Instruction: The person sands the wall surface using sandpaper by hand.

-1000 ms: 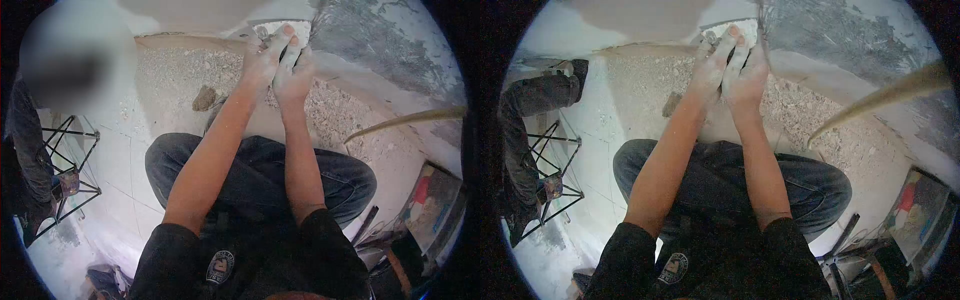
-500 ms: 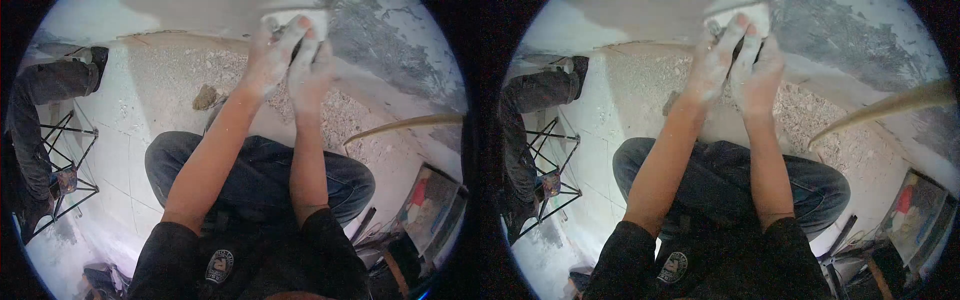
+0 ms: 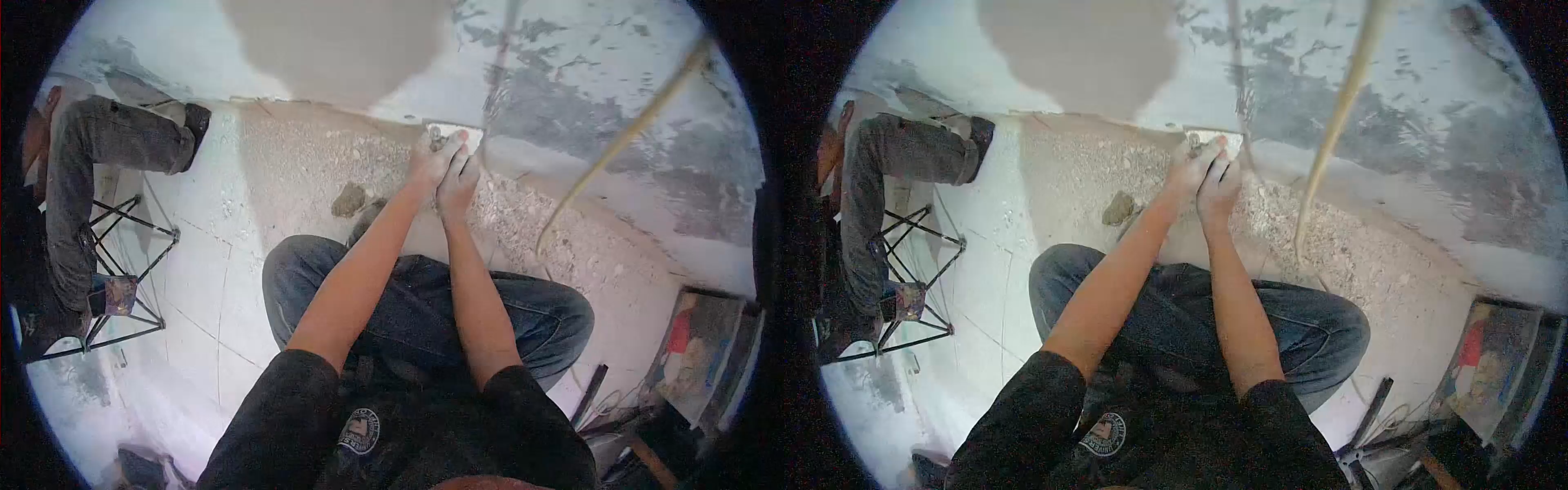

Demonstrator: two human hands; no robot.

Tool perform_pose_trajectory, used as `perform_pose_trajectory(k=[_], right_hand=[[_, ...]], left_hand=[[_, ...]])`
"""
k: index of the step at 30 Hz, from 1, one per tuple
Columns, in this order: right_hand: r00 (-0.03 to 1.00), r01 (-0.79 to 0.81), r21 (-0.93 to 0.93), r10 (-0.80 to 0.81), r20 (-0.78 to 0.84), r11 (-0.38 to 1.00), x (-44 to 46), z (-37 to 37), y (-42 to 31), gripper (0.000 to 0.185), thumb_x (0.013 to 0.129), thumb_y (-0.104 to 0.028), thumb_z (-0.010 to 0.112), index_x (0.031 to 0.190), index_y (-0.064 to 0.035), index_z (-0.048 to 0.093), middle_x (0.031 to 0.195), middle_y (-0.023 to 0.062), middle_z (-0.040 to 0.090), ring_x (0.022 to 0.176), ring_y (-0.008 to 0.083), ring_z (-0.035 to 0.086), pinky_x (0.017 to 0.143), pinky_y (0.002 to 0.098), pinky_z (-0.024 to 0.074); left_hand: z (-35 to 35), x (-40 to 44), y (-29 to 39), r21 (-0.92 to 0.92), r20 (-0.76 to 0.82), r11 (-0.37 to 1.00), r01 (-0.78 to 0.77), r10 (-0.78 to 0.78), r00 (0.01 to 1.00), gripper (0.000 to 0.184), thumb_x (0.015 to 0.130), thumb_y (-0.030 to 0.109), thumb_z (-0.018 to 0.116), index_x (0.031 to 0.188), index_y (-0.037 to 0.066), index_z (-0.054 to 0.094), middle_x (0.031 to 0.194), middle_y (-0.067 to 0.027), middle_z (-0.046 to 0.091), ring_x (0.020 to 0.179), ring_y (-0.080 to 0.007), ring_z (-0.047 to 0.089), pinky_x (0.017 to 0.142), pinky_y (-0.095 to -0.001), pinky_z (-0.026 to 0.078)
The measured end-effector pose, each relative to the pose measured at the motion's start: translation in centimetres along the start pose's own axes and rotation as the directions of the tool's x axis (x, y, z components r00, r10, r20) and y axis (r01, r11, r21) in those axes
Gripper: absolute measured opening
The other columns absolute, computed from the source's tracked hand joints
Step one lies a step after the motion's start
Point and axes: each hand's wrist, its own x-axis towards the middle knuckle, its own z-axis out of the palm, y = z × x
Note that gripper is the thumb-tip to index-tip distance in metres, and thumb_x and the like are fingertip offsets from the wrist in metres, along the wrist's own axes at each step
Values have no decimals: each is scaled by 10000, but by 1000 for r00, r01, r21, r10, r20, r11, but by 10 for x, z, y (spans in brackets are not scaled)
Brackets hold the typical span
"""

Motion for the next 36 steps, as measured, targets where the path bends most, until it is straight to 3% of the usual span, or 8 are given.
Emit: perform_pose_trajectory(k=[8,11,14,16,20,22,28,36], right_hand=[[965,-145,-85,160,207,986,-4,-21,13,385,966,-305,513,892,58,620,731,173,623,698,246,588,645,391,444],[937,-101,-91,125,327,991,-10,-33,-4,389,972,-374,516,774,-45,580,565,-4,510,483,88,469,446,254,361],[885,-132,-91,159,437,987,-10,-57,-28,373,948,-386,563,796,-46,580,570,-11,507,485,84,469,449,251,366],[871,-121,-206,203,448,971,-7,-76,-41,406,917,-397,584,845,2,607,693,88,605,633,171,575,626,350,454],[896,-195,-267,283,344,944,4,-104,-38,420,885,-436,621,893,-16,617,695,70,600,633,160,565,631,320,460],[916,-130,-207,197,349,970,7,-112,-39,449,858,-471,647,922,-27,624,698,57,600,617,159,550,627,297,457],[825,-423,-104,430,367,900,1,-108,-61,252,893,-327,660,920,-77,685,660,-45,546,545,58,449,507,224,358],[757,-289,-107,296,582,951,-3,-112,-79,325,900,-317,637,1039,-25,662,772,12,592,671,80,527,560,240,421]], left_hand=[[-14,-23,21,173,-66,966,-195,209,976,384,763,342,775,833,-16,656,760,-71,660,684,-143,604,625,-305,485],[-20,-37,36,283,-97,944,-167,201,975,396,798,331,751,964,-13,648,851,-70,669,714,-134,611,667,-278,498],[-25,-41,34,133,-29,983,-127,132,991,389,777,310,773,942,-10,625,845,-60,651,739,-156,614,654,-299,502],[-21,-60,53,192,-34,967,-166,175,984,364,772,269,783,945,3,604,860,-72,641,785,-176,620,628,-326,506],[-31,-40,32,369,160,842,-393,359,919,372,786,260,774,1010,11,613,929,-97,653,831,-176,622,640,-321,509],[-31,-46,36,371,243,911,-178,89,966,387,803,276,758,1056,12,630,979,-117,664,858,-183,624,708,-304,506],[-48,-57,46,493,321,857,-149,-20,947,396,819,308,733,1074,17,649,1008,-120,671,894,-203,631,780,-321,489],[-70,-59,88,578,517,740,-344,-6,856,346,868,350,673,975,22,651,839,-47,629,776,-143,597,698,-293,476]])
